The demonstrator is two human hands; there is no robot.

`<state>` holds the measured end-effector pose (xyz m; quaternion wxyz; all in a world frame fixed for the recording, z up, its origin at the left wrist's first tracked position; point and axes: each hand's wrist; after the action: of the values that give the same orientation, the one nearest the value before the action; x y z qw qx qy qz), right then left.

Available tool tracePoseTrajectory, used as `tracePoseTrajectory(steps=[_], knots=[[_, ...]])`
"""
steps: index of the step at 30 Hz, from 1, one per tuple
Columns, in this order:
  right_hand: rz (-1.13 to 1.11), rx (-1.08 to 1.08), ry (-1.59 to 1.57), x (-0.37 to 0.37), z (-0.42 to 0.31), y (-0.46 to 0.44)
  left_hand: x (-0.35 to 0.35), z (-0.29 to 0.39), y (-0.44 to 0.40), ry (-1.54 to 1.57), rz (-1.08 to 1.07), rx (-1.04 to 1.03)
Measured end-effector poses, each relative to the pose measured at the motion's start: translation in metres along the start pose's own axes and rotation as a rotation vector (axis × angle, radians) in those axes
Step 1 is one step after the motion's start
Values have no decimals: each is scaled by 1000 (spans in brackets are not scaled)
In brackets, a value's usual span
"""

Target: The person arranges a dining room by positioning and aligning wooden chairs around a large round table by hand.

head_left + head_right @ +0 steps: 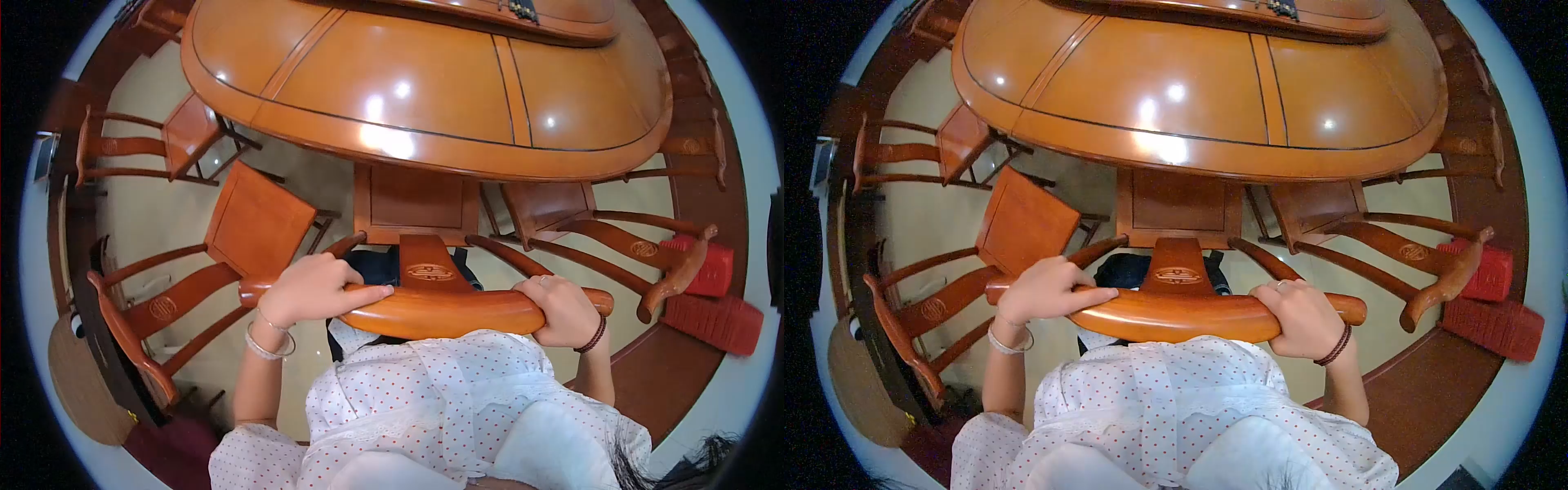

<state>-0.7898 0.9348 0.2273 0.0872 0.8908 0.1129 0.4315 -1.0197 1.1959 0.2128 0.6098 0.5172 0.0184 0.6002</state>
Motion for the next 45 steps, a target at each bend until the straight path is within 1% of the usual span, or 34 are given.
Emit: tracePoseTrajectory(steps=[1, 3, 7, 8, 9, 11, 12, 13, 14, 15, 17, 18, 19, 21, 22, 23, 24, 25, 27, 29, 30, 31, 32, 33, 34, 36, 37, 38, 39, 40, 41, 42, 43, 45], knots=[[-12, 10, -2, -1, 3, -1, 3, 0, -1, -5, -38, 44], [39, 35, -139, -1, 11, -1, 4, 0, -2, 0, -47, 81], [139, 116, -182, -5, 19, -1, 2, -3, -5, 16, 44, -18], [144, 92, -174, -4, 16, -1, 0, -4, -5, 1, 82, -67], [147, 71, -166, -3, 14, -2, -1, -5, -5, 5, 95, -51], [163, 84, -149, -3, 13, -3, -1, -6, -5, 33, 82, -95], [155, 51, -137, -2, 11, -4, -5, -9, -6, 40, 192, -170], [147, 16, -127, -3, 8, -5, -7, -10, -6, 40, 201, -154], [142, 32, -132, -6, 7, -5, -8, -11, -5, 31, 341, -234], [208, 20, -41, -10, 5, -3, -10, -12, -3, 20, 481, -315], [327, 20, 194, -19, -5, -2, -24, -17, -5, 65, 854, -490], [360, -46, 281, -26, -13, -2, -22, -21, 3, 94, 994, -595], [328, -71, 335, -27, -20, 2, -25, -29, 14, 116, 1054, -656], [516, -202, 565, -56, -19, 18, -41, -62, 55, 236, 1180, -711], [663, -196, 547, -70, -21, 14, -52, -84, 84, 226, 1191, -701], [814, -193, 526, -86, -32, 7, -67, -114, 121, 287, 1173, -603], [960, -80, 500, -97, -74, -26, -85, -144, 160, 346, 1149, -511], [1031, -177, 537, -116, -99, -48, -109, -170, 196, 411, 1128, -434], [1293, 22, 166, -162, -166, -116, -161, -216, 267, 509, 1108, -294], [1209, 293, 0, -211, -243, -187, -213, -257, 331, 548, 1166, -112], [1012, 280, 74, -230, -291, -213, -240, -274, 360, 550, 1214, 7], [907, 406, 16, -251, -327, -240, -264, -288, 388, 549, 1219, 12], [805, 551, -94, -274, -355, -265, -285, -300, 415, 623, 1249, 238], [676, 585, -84, -285, -392, -282, -299, -311, 440, 688, 1264, 468], [615, 623, -126, -299, -424, -298, -307, -320, 461, 679, 1262, 471], [504, 665, -197, -322, -470, -334, -315, -331, 483, 1008, 1294, 679], [457, 665, -232, -332, -487, -352, -310, -340, 491, 1019, 1294, 672], [453, 662, -222, -340, -500, -373, -302, -351, 497, 966, 1227, 643], [391, 592, -151, -346, -508, -395, -294, -361, 500, 912, 1156, 616], [331, 521, -85, -350, -515, -413, -281, -372, 501, 917, 1148, 615], [335, 511, -87, -345, -521, -426, -263, -385, 500, 837, 1147, 436], [186, 406, -39, -338, -526, -439, -245, -399, 500, 752, 1136, 257], [39, 299, 8, -334, -528, -447, -230, -411, 499, 746, 1125, 249], [115, 297, 67, -344, -524, -447, -203, -432, 495, 695, 1144, 107]])
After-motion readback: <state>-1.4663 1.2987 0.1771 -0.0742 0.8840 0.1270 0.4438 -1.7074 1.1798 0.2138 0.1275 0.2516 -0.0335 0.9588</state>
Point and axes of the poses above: each hand's wrist, its own y-axis away from the middle knuckle, its own x-axis out of the back of the hand, z = x × y, and after that the axes turned 12 degrees about x, right-handed
